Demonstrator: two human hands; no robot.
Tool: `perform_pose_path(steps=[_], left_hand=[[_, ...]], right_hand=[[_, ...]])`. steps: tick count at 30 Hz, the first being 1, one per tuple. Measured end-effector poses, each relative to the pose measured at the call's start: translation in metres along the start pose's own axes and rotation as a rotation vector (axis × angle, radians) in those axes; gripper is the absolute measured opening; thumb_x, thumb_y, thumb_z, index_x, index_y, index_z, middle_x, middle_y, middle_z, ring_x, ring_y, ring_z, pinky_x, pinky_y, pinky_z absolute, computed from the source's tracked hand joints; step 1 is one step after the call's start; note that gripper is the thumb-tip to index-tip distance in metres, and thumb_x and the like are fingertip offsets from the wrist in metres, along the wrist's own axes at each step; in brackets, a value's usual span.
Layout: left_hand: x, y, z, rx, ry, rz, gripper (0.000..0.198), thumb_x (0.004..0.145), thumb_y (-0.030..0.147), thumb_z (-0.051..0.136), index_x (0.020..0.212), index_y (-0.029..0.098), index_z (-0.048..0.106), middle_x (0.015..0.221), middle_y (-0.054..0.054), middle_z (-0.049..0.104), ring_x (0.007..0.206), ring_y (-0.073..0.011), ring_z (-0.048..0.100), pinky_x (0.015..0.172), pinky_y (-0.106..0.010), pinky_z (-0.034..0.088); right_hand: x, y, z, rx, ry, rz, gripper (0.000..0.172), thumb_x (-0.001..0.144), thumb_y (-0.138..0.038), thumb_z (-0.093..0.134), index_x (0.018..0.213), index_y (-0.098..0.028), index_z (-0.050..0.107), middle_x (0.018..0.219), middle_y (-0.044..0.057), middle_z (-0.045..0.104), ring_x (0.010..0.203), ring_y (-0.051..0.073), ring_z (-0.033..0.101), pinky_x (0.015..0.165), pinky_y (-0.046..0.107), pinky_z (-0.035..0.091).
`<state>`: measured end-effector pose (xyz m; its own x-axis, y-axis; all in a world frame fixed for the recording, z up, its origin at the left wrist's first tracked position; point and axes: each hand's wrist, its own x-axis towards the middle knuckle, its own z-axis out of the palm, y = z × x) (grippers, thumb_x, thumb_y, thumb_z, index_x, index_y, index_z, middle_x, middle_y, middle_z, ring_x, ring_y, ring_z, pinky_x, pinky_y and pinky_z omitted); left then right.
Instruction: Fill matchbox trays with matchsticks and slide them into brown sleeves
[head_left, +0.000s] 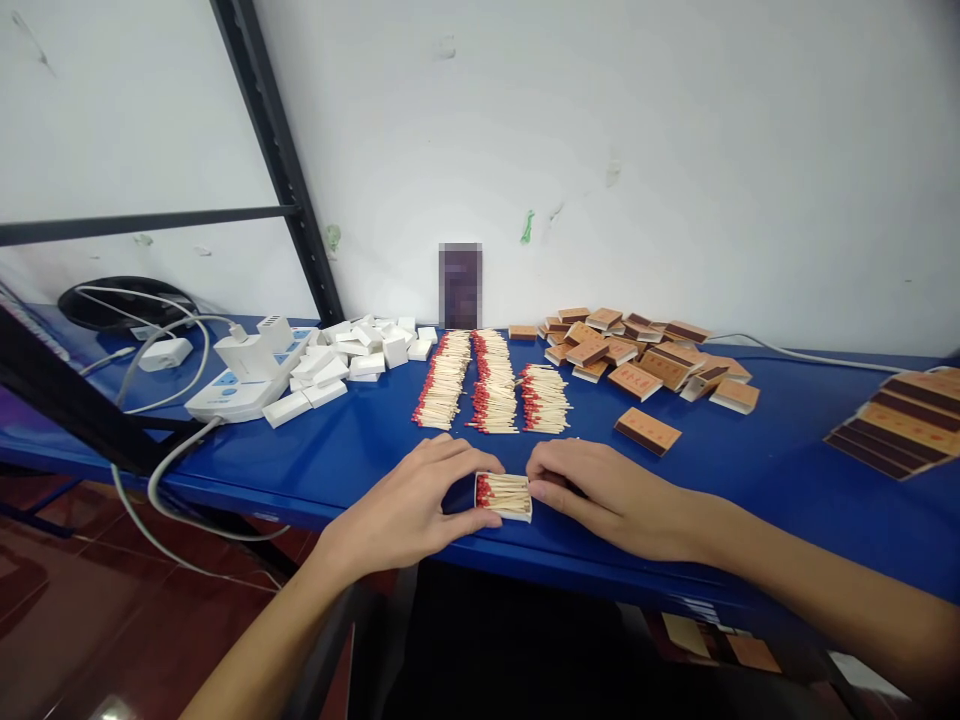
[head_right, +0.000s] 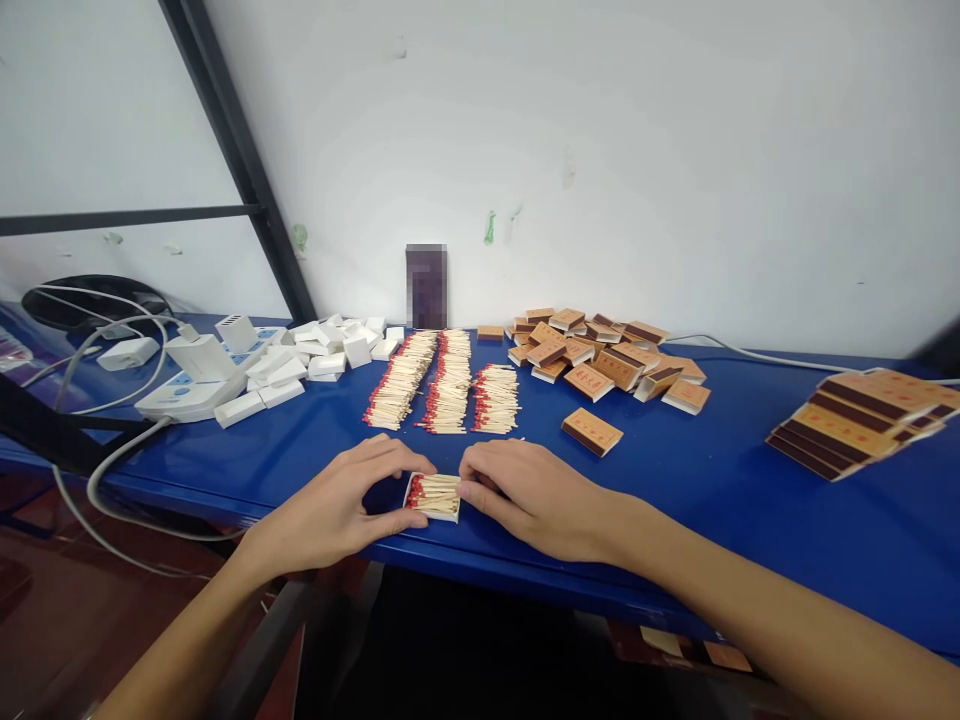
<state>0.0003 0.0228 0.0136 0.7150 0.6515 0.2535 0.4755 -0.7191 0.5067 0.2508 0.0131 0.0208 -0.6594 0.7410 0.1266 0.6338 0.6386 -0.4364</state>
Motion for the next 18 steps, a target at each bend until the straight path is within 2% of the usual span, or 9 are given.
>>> perform_pose_path(steps=[6, 10, 13, 15, 18], left_hand=[[0.001, 0.000, -0.001, -0.009, -0.022, -0.023, 0.020, 0.091, 0.040, 0.065, 0.097, 0.023, 0.057, 0.102, -0.001, 0.061, 0.098, -0.0191, 0.056, 0.086, -0.031, 0.043], [0.001, 0.002, -0.002, -0.004, -0.033, -0.029, 0.020, 0.091, 0.040, 0.065, 0.096, 0.023, 0.056, 0.101, 0.000, 0.060, 0.097, -0.0184, 0.055, 0.086, -0.030, 0.043], [0.001, 0.002, -0.002, 0.023, -0.039, -0.023, 0.020, 0.093, 0.041, 0.062, 0.097, 0.023, 0.057, 0.101, -0.002, 0.060, 0.098, -0.0195, 0.054, 0.087, -0.031, 0.043], [0.001, 0.002, -0.002, 0.049, -0.048, -0.003, 0.019, 0.095, 0.041, 0.059, 0.097, 0.022, 0.059, 0.102, -0.003, 0.060, 0.098, -0.0200, 0.054, 0.087, -0.032, 0.044], [0.001, 0.002, 0.000, 0.072, -0.051, 0.032, 0.019, 0.097, 0.039, 0.055, 0.106, 0.024, 0.061, 0.107, -0.004, 0.060, 0.102, -0.0205, 0.054, 0.090, -0.033, 0.044]], right_hand=[[0.005, -0.001, 0.005, -0.037, 0.017, -0.006, 0.031, 0.103, -0.042, 0.038, 0.079, -0.022, 0.043, 0.075, -0.001, 0.056, 0.066, 0.016, 0.048, 0.063, 0.030, 0.036], [0.005, -0.003, 0.005, -0.034, 0.049, 0.002, 0.029, 0.103, -0.041, 0.037, 0.081, -0.022, 0.044, 0.075, -0.001, 0.056, 0.065, 0.016, 0.048, 0.062, 0.029, 0.036], [-0.003, 0.006, -0.002, -0.112, 0.199, 0.043, 0.024, 0.102, -0.035, 0.038, 0.084, -0.022, 0.046, 0.079, 0.002, 0.058, 0.068, 0.017, 0.051, 0.065, 0.030, 0.039], [-0.015, 0.019, -0.010, -0.283, 0.346, 0.094, 0.019, 0.099, -0.034, 0.040, 0.086, -0.022, 0.048, 0.084, 0.005, 0.059, 0.075, 0.020, 0.054, 0.070, 0.034, 0.042], [-0.039, 0.048, -0.022, -0.574, 0.456, 0.285, 0.019, 0.096, -0.037, 0.043, 0.100, -0.020, 0.050, 0.100, 0.012, 0.058, 0.093, 0.029, 0.056, 0.080, 0.042, 0.044]])
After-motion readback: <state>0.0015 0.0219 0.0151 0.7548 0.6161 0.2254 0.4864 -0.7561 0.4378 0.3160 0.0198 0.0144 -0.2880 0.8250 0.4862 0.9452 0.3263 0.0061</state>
